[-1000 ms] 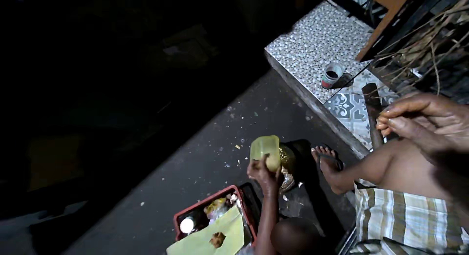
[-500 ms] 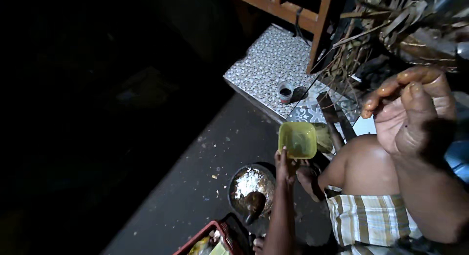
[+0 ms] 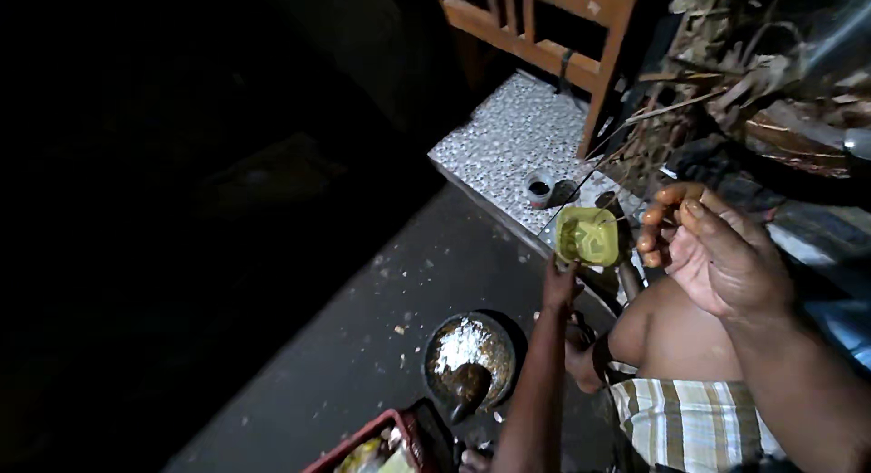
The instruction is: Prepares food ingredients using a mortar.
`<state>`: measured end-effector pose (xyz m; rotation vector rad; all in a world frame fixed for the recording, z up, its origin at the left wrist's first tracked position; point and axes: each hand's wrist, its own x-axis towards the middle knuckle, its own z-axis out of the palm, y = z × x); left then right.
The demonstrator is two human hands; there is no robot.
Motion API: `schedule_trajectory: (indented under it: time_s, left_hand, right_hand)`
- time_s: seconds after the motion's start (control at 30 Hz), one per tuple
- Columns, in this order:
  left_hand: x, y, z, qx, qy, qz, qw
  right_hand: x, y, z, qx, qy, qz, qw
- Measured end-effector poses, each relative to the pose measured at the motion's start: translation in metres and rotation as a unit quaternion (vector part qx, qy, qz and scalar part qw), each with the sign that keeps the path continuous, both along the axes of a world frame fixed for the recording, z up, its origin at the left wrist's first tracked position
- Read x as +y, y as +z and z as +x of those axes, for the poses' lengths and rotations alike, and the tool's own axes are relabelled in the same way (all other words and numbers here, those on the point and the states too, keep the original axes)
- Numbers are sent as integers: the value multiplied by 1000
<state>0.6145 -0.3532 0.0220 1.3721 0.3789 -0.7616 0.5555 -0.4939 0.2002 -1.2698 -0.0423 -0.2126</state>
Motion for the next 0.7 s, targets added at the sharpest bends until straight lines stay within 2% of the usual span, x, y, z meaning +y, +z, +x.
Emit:
schedule_trajectory:
  time_s: [0.07,0.1,0.2,0.27,0.3,0.37,0.4,0.47,0.53,0.6,0.7]
  left_hand:
    - [37,11,-23,-52,-114,57,990]
    - [60,22,-41,-87,-187,97,974]
    - [134,73,-101,-141,-398,197,885]
    - [184,101,-142,-110,-491,251,827]
    - [211,112,-161,-83,-491,275,822]
    - [267,129,-190,-62,-435,326,837]
    - [294,136,-201,-78,-378,361,849]
    - [339,142,-215,-125,-250,446,850]
    - [373,130,-233,-193,-119,497,838]
    - [393,117,-249,-219,-38,508,833]
    - [398,111,-264,-165,-41,471,865]
  right_hand:
    - [6,-7,-1,2,39,-50,998]
    - [11,-12,-3,7,62,-88,994]
    - [36,-23,-11,41,158,-198,966]
    - [65,-31,-16,62,228,-291,927]
    - [82,-37,-16,66,267,-353,894]
    - [121,-57,-14,57,349,-455,817]
    - [143,-71,-12,54,388,-486,781]
    - [186,-105,-4,60,447,-530,718]
    - [224,-149,2,73,469,-556,682]
    - [257,-197,8,72,469,-577,664]
    - [292,-257,13,74,456,-605,648]
